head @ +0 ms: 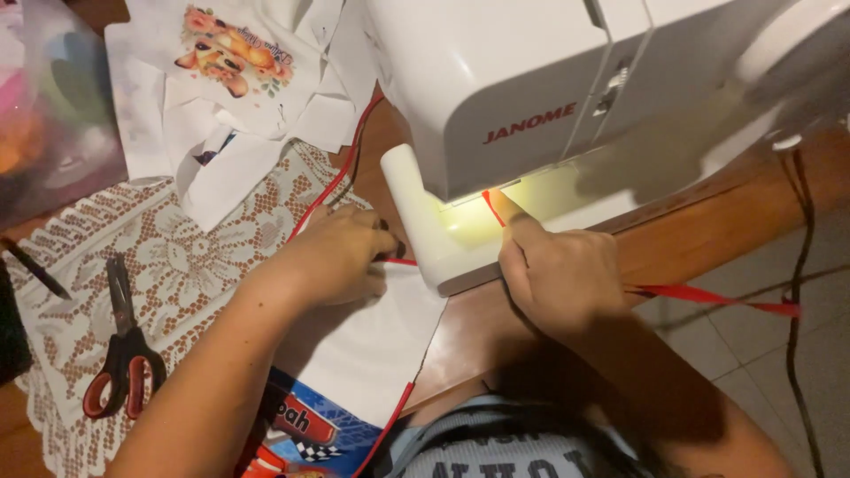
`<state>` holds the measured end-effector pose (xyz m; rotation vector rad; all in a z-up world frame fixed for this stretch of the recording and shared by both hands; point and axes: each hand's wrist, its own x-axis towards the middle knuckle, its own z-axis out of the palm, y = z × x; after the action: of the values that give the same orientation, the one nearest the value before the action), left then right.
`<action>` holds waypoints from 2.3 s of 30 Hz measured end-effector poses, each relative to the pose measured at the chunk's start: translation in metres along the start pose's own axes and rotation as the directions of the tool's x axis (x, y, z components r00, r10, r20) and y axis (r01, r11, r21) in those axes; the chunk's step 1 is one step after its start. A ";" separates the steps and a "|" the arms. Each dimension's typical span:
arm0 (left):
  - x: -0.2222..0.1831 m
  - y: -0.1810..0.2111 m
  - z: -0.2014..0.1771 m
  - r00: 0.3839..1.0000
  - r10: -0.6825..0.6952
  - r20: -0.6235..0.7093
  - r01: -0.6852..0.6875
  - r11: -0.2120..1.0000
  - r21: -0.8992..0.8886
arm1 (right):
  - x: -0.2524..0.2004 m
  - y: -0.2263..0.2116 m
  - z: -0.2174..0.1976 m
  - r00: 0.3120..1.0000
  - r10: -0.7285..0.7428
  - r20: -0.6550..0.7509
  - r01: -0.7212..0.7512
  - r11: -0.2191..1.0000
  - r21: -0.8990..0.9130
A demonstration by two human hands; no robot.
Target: Trimming excess fabric and thread from a printed baby bib using scissors and a sewing machine.
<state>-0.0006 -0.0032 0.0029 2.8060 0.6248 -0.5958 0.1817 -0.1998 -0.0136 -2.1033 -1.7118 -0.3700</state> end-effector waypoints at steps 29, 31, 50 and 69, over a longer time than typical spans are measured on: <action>0.005 0.084 0.045 0.245 0.222 -0.944 -0.224 0.960 0.167 | -0.022 0.004 0.025 0.985 0.095 -0.142 -0.083 0.992 0.091; 0.009 0.091 0.051 0.213 0.212 -0.954 -0.218 0.962 0.165 | -0.023 0.003 0.027 0.983 0.094 -0.157 -0.080 0.992 0.094; -0.005 0.082 0.050 0.273 0.220 -0.936 -0.134 0.973 0.190 | -0.026 -0.008 0.028 0.959 0.279 -0.055 -0.266 0.948 0.174; 0.005 0.085 0.052 0.216 0.321 -0.922 -0.331 0.913 0.240 | -0.001 -0.029 -0.007 0.935 0.324 0.147 -0.352 0.902 0.249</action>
<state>0.0238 -0.0914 -0.0366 2.8384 0.0871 1.3366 0.1538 -0.1996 -0.0039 -2.1837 -1.3188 0.0750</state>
